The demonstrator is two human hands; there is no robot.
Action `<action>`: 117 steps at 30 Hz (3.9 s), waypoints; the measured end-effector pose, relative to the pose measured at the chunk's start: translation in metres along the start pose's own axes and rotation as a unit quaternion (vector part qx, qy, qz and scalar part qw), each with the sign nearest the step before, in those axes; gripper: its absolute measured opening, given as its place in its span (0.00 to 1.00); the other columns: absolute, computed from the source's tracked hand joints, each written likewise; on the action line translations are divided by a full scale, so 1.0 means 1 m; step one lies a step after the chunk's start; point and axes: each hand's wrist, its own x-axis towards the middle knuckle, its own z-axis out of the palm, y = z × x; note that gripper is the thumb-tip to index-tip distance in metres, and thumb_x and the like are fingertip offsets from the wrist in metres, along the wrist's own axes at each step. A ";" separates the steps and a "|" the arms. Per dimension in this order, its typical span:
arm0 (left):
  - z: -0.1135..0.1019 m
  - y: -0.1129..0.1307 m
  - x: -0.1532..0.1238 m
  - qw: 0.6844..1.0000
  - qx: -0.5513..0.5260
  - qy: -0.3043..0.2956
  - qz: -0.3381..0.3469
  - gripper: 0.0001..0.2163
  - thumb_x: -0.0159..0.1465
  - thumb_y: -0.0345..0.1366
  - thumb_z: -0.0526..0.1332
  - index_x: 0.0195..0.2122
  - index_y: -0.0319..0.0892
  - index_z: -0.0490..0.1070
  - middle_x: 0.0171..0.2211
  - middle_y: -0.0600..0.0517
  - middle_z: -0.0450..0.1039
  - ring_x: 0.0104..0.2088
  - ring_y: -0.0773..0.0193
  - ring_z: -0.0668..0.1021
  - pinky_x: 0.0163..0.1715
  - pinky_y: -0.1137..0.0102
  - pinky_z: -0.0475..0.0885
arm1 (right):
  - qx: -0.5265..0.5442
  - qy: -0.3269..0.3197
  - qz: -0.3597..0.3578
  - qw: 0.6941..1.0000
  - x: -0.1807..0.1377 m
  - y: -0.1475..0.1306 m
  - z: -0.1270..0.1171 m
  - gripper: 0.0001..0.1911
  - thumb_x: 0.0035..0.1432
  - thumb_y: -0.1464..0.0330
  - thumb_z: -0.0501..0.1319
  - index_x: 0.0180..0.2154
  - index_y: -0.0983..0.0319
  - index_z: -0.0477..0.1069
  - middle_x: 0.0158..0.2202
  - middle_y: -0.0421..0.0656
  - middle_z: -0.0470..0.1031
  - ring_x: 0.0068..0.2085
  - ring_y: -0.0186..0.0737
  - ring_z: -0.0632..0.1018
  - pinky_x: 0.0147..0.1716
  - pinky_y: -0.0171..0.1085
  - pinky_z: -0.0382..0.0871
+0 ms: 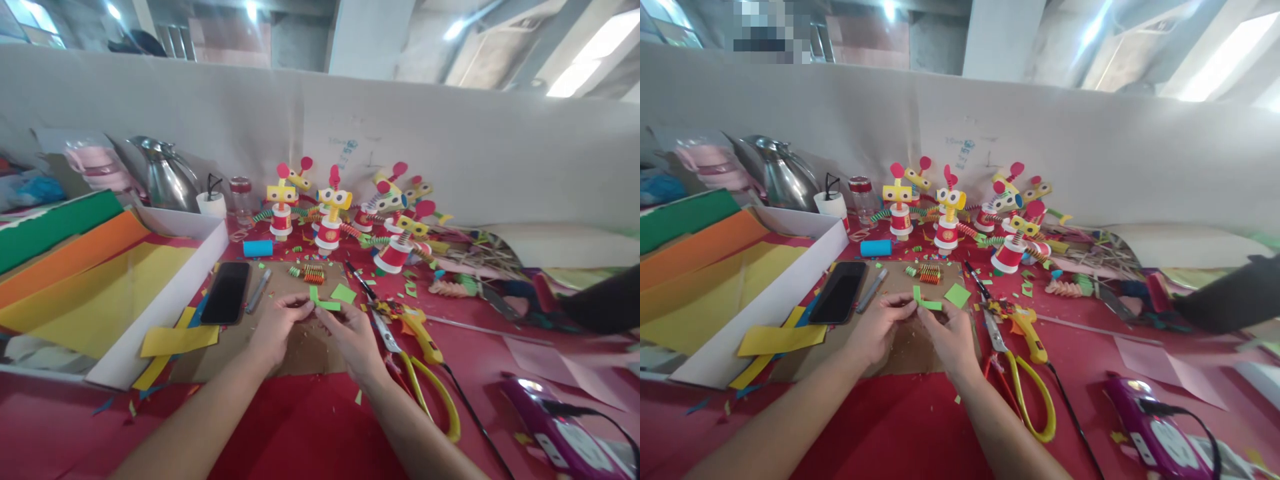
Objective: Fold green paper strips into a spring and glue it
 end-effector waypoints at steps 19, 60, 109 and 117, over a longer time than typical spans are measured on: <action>-0.001 -0.006 0.002 0.997 0.057 0.045 0.022 0.10 0.46 0.33 0.71 0.30 0.39 0.80 0.27 0.50 0.77 0.28 0.66 0.74 0.33 0.70 0.67 | -0.087 0.044 -0.035 0.995 0.003 0.008 -0.003 0.15 0.49 0.61 0.65 0.37 0.62 0.74 0.33 0.45 0.79 0.31 0.41 0.78 0.31 0.36 0.70; -0.003 0.003 0.001 0.997 0.073 -0.010 -0.008 0.13 0.46 0.35 0.71 0.33 0.37 0.78 0.28 0.48 0.77 0.30 0.64 0.77 0.35 0.69 0.69 | -0.041 0.037 -0.027 0.998 0.004 0.012 -0.004 0.08 0.51 0.64 0.64 0.29 0.62 0.71 0.24 0.38 0.73 0.26 0.34 0.72 0.26 0.32 0.65; 0.010 0.006 -0.006 1.000 0.022 -0.012 -0.005 0.17 0.41 0.30 0.73 0.35 0.39 0.80 0.32 0.49 0.80 0.32 0.64 0.78 0.39 0.70 0.72 | 0.083 0.024 -0.038 0.996 0.004 0.002 -0.001 0.07 0.47 0.71 0.62 0.33 0.60 0.72 0.27 0.36 0.73 0.27 0.32 0.73 0.31 0.32 0.68; 0.008 0.001 -0.004 0.998 0.049 0.041 0.015 0.14 0.43 0.36 0.74 0.32 0.39 0.80 0.28 0.48 0.80 0.31 0.63 0.79 0.40 0.68 0.72 | 0.044 0.032 -0.025 0.998 0.005 0.007 0.002 0.09 0.48 0.69 0.62 0.35 0.60 0.72 0.28 0.37 0.75 0.26 0.33 0.74 0.28 0.32 0.69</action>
